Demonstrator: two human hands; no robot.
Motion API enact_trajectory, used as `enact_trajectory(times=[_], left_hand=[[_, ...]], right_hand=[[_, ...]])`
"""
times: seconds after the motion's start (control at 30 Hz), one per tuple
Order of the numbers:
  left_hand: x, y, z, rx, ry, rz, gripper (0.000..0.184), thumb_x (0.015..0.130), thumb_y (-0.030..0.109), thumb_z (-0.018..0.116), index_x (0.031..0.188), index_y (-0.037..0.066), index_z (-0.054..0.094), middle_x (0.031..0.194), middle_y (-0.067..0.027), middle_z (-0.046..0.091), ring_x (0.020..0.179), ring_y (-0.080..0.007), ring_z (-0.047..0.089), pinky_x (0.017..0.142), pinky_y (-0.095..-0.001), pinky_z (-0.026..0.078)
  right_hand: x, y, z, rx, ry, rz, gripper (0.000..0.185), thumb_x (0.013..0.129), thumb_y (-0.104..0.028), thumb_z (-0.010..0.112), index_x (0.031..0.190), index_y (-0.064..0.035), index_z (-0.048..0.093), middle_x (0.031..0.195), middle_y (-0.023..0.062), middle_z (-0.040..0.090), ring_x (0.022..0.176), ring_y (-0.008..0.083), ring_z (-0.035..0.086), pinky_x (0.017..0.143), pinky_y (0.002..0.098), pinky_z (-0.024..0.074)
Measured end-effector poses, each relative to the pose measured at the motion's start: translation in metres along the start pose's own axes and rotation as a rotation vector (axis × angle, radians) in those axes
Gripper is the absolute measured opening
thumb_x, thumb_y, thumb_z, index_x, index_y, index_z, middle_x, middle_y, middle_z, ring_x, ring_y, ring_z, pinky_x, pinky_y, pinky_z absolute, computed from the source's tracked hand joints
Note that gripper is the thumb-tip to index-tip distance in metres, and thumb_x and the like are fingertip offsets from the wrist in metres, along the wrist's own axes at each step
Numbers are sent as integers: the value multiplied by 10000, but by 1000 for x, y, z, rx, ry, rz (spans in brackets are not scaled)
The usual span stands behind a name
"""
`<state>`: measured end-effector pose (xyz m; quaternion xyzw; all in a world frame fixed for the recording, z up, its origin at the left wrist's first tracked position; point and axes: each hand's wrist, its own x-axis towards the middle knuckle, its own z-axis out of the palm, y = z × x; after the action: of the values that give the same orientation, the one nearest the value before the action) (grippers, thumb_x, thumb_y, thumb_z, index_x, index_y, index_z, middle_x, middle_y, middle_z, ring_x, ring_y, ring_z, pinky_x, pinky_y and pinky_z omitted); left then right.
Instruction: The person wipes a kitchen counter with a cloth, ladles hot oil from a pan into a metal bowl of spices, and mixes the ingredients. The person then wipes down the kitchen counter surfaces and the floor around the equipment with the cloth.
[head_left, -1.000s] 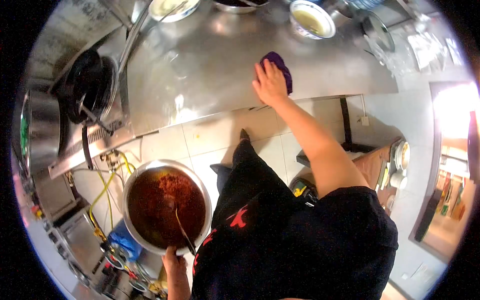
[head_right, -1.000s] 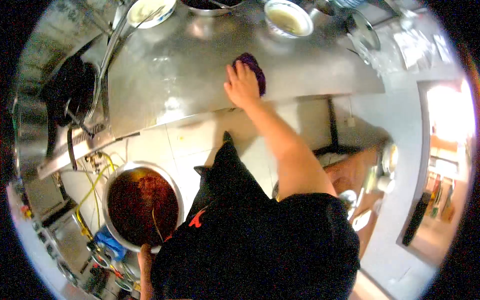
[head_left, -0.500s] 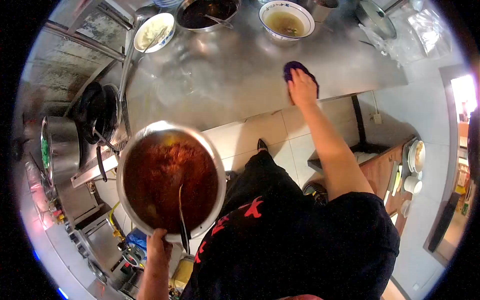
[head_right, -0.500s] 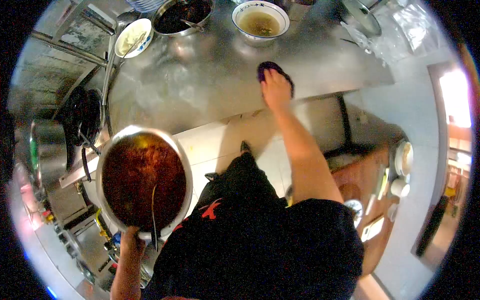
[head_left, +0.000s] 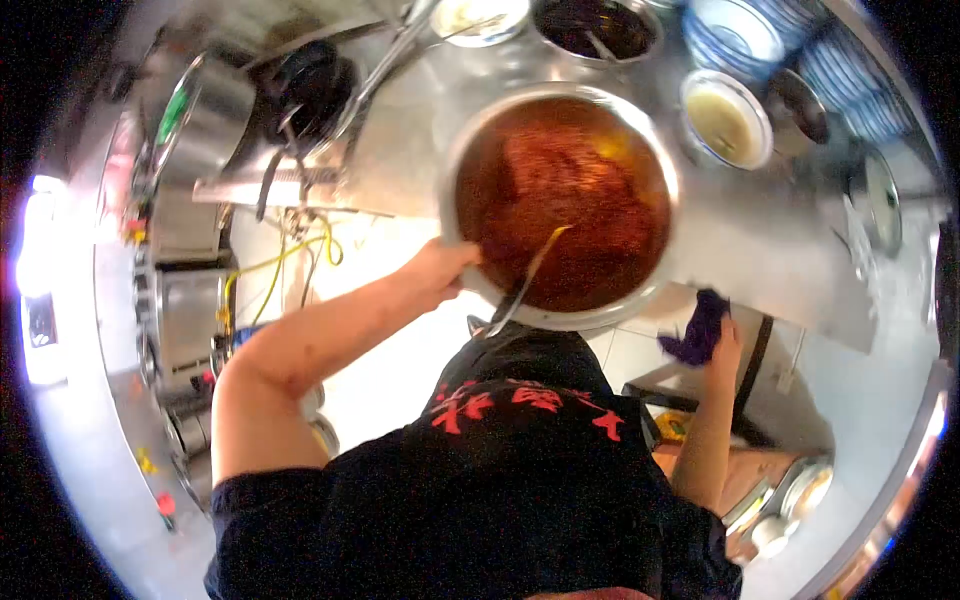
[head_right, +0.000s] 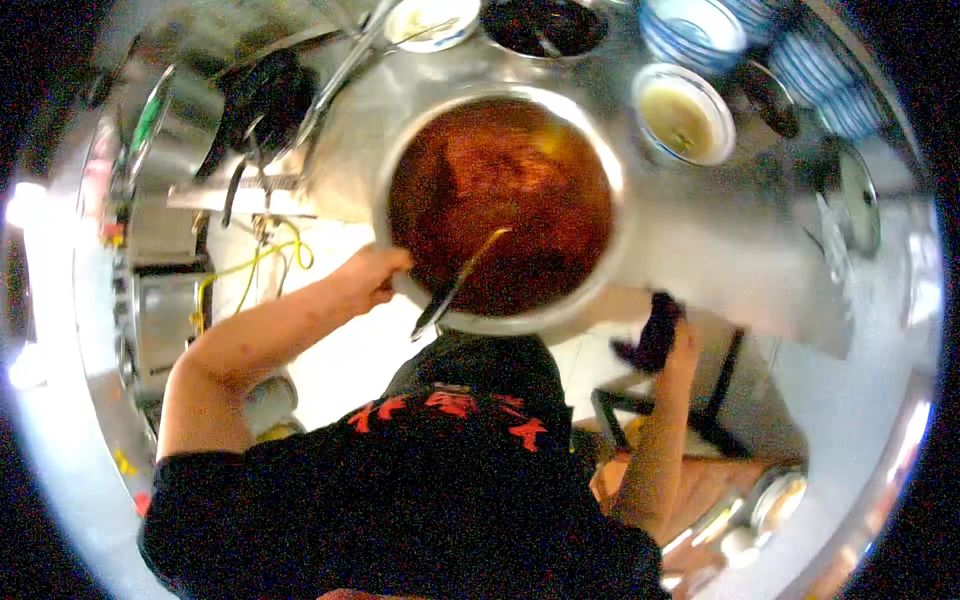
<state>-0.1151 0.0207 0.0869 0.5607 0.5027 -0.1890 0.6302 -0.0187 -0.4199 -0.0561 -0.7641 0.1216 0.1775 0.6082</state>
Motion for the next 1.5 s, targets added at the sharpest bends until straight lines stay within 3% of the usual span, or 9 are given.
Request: enact_trajectory(times=[0.27, 0.43, 0.6, 0.73, 0.83, 1.03, 1.4, 1.43, 1.5], left_hand=[[53, 8, 30, -47, -260, 50, 179, 785, 208, 569, 764, 41, 510, 615, -59, 479, 500, -120, 436, 409, -261, 325], [20, -21, 2, -111, -372, 302, 622, 829, 341, 546, 1259, -55, 334, 1024, -176, 569, 660, -168, 576, 560, -259, 460], [1, -105, -112, -167, -233, 273, 542, 854, 280, 501, 1266, -37, 348, 1040, -176, 581, 687, -175, 602, 581, -241, 472], [-17, -206, -212, -426, 110, 124, 422, 876, 218, 435, 1218, -27, 406, 1042, -138, 594, 681, -148, 591, 566, -223, 457], [-41, -289, -263, -663, 306, 57, 434, 858, 207, 445, 1219, -29, 400, 1018, -157, 594, 711, -167, 593, 578, -245, 451], [-66, -366, -295, -975, 510, -75, 424, 859, 213, 453, 1203, -30, 403, 1036, -170, 586, 731, -176, 580, 582, -243, 443], [-33, -283, -300, -1030, 381, 81, 409, 863, 144, 422, 1212, -65, 380, 1047, -215, 565, 653, -179, 574, 538, -238, 441], [-25, -287, -299, -1052, 334, 98, 408, 871, 133, 406, 1215, -81, 365, 1053, -237, 553, 663, -184, 576, 525, -239, 440], [-22, -273, -299, -1034, 275, 97, 415, 869, 132, 404, 1218, -88, 357, 1058, -238, 550, 665, -190, 575, 538, -247, 438]], right_hand=[[-105, -5, 72, 300, -414, 388, 381, 851, -337, 507, 1035, -12, 580, 819, 42, 606, 662, 119, 557, 524, 267, 442], [-97, -1, 185, 94, -631, 382, 388, 866, -298, 519, 1093, 17, 529, 1001, 96, 598, 915, 189, 548, 834, 310, 424], [-109, -74, 327, -92, -472, -215, 303, 886, -247, 461, 979, 26, 557, 834, 118, 593, 782, 185, 526, 713, 315, 426], [-79, -87, 385, -672, -149, -1354, 226, 844, -145, 504, 994, 16, 554, 1097, 192, 518, 981, 325, 496, 856, 374, 391], [-10, -31, 418, -776, -205, -1497, 203, 788, -155, 534, 947, -38, 584, 1195, 149, 480, 1082, 333, 458, 906, 462, 360], [-23, -60, 518, -910, -340, -1536, 244, 780, -95, 551, 1000, -1, 503, 1199, 189, 461, 1110, 345, 437, 966, 473, 311], [-67, -124, 632, -535, -344, -1370, 234, 833, -126, 483, 1023, 10, 491, 1102, 175, 497, 1033, 330, 467, 897, 392, 371], [-77, -123, 651, -663, -512, -976, 264, 818, -138, 507, 1054, -21, 496, 1131, 162, 490, 1068, 320, 452, 918, 398, 355], [-75, -107, 662, -808, -640, -987, 325, 792, -151, 547, 1105, -78, 506, 1194, 134, 466, 1139, 297, 415, 961, 406, 322]])
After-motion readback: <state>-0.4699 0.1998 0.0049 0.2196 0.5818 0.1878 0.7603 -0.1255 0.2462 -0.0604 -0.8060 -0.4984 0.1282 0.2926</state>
